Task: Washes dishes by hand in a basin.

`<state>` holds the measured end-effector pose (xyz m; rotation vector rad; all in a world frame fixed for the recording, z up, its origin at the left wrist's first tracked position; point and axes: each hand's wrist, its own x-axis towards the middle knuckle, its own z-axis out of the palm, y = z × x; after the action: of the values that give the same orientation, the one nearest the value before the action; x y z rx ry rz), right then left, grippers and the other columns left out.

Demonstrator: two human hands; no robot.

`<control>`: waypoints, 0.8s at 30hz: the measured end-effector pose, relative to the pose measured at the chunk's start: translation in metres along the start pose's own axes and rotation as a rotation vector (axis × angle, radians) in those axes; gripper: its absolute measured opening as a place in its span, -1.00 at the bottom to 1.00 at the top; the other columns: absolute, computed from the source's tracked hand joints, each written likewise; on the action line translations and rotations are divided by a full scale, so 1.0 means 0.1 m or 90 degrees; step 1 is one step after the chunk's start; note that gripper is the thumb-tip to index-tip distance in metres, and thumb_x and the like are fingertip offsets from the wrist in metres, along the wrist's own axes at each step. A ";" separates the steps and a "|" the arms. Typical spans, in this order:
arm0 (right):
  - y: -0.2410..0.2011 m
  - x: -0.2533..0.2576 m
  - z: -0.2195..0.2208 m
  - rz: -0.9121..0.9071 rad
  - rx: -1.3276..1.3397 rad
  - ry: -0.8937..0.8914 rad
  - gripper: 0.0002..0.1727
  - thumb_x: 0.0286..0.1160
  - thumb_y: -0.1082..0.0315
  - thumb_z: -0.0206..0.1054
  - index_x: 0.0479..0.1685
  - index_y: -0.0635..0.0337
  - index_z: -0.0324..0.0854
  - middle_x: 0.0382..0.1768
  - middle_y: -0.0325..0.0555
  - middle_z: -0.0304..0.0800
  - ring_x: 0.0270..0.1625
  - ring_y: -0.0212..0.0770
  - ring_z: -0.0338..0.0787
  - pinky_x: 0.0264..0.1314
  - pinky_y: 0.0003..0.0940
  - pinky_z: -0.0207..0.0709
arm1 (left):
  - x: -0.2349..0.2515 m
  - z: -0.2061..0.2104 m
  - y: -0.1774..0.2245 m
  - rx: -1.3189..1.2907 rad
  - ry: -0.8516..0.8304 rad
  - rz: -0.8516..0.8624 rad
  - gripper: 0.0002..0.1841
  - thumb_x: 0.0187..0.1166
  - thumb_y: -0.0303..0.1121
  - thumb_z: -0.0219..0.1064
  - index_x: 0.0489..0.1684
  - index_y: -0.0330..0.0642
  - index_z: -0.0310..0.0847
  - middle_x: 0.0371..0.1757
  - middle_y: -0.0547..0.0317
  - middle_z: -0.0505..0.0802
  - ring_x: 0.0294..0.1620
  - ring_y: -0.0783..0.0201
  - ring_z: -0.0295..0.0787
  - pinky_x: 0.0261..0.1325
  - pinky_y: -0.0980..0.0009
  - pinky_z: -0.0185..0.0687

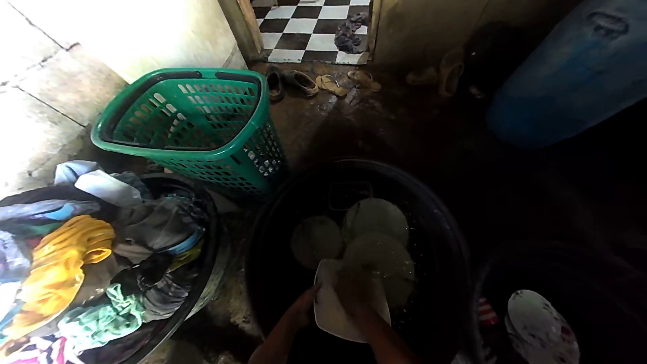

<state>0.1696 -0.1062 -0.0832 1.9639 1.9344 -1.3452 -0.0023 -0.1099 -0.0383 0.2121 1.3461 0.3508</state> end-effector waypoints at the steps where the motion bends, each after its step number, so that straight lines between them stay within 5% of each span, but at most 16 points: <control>1: 0.00 -0.01 -0.01 0.069 0.023 0.024 -0.23 0.78 -0.15 0.04 0.79 0.20 0.26 0.82 0.22 0.15 0.86 0.24 0.11 0.84 0.26 0.02 | -0.02 0.04 0.01 0.010 -0.002 0.003 -0.38 0.85 0.15 -0.14 0.49 -0.19 0.44 0.10 -0.08 0.82 0.05 0.07 0.82 0.11 0.04 0.76; 4: -0.11 0.03 0.10 0.110 0.052 0.053 -0.16 0.75 -0.17 0.06 0.82 0.27 0.17 0.85 0.30 0.03 0.89 0.28 0.01 0.85 0.28 -0.03 | -0.05 0.17 0.01 0.038 -0.007 0.022 -0.41 0.87 0.11 -0.14 0.52 -0.18 0.40 0.10 -0.08 0.83 0.05 0.08 0.82 0.10 0.06 0.76; 6: -0.21 0.08 0.22 -0.012 0.073 0.069 -0.32 0.81 -0.01 0.02 0.82 0.15 0.24 0.83 0.19 0.15 0.88 0.22 0.07 0.87 0.25 -0.05 | -0.02 0.19 -0.01 0.036 -0.003 0.039 -0.40 0.87 0.11 -0.14 0.58 -0.17 0.36 0.17 -0.11 0.81 0.11 0.05 0.80 0.15 0.02 0.74; 9: -0.34 0.02 0.23 -0.157 0.248 0.072 -0.45 0.74 0.19 0.18 0.60 0.32 0.49 0.65 0.29 0.43 0.74 0.23 0.35 0.83 0.10 0.11 | 0.05 0.14 -0.01 -0.042 0.013 0.104 -0.42 0.89 0.07 -0.17 0.54 -0.21 0.38 0.13 -0.10 0.82 0.10 0.06 0.81 0.17 0.01 0.75; 11: -0.38 -0.10 0.16 -0.193 0.279 -0.008 -0.52 0.66 0.28 0.26 0.42 0.46 0.58 0.50 0.40 0.55 0.62 0.29 0.48 0.75 0.08 0.23 | 0.04 0.09 0.04 -0.074 0.053 0.144 -0.43 0.90 0.04 -0.20 0.54 -0.24 0.35 0.09 -0.11 0.81 0.05 0.09 0.81 0.12 0.05 0.75; 14: -0.27 -0.24 0.08 -0.180 0.252 -0.170 -0.65 0.61 0.34 0.32 0.18 0.49 0.67 0.29 0.41 0.67 0.43 0.26 0.63 0.58 0.12 0.40 | 0.02 -0.03 0.12 -0.015 0.109 0.207 -0.41 0.91 0.00 -0.18 0.70 -0.26 0.21 0.30 -0.24 0.72 0.21 0.02 0.74 0.27 0.01 0.67; 18: 0.13 -0.23 -0.14 -0.076 0.001 -0.243 -0.51 0.72 0.15 0.21 0.48 0.23 0.59 0.48 0.27 0.63 0.58 0.26 0.56 0.63 0.30 0.33 | -0.03 -0.16 0.18 0.043 0.137 0.189 -0.41 0.89 0.03 -0.11 0.68 -0.23 0.28 0.30 -0.25 0.73 0.20 0.01 0.76 0.25 -0.01 0.68; 22: 0.20 -0.20 -0.37 -0.019 -0.116 -0.106 -0.48 0.79 0.19 0.14 0.61 0.24 0.48 0.66 0.25 0.43 0.74 0.28 0.34 0.80 0.31 0.05 | -0.05 -0.09 0.11 0.051 0.092 0.149 -0.43 0.90 0.01 -0.12 0.60 -0.27 0.33 0.17 -0.19 0.77 0.08 0.07 0.79 0.15 0.06 0.73; 24: 0.16 -0.06 -0.30 0.034 -0.110 -0.025 -0.46 0.79 0.26 0.11 0.68 0.26 0.39 0.73 0.27 0.31 0.78 0.27 0.27 0.79 0.22 0.13 | -0.04 0.00 0.03 0.025 0.070 0.113 -0.42 0.90 0.04 -0.13 0.52 -0.29 0.39 0.12 -0.17 0.80 0.05 0.07 0.80 0.11 0.07 0.75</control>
<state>0.1997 -0.0963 -0.0695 1.8808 1.8965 -1.1530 -0.0029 -0.1084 -0.0338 0.3504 1.4481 0.4903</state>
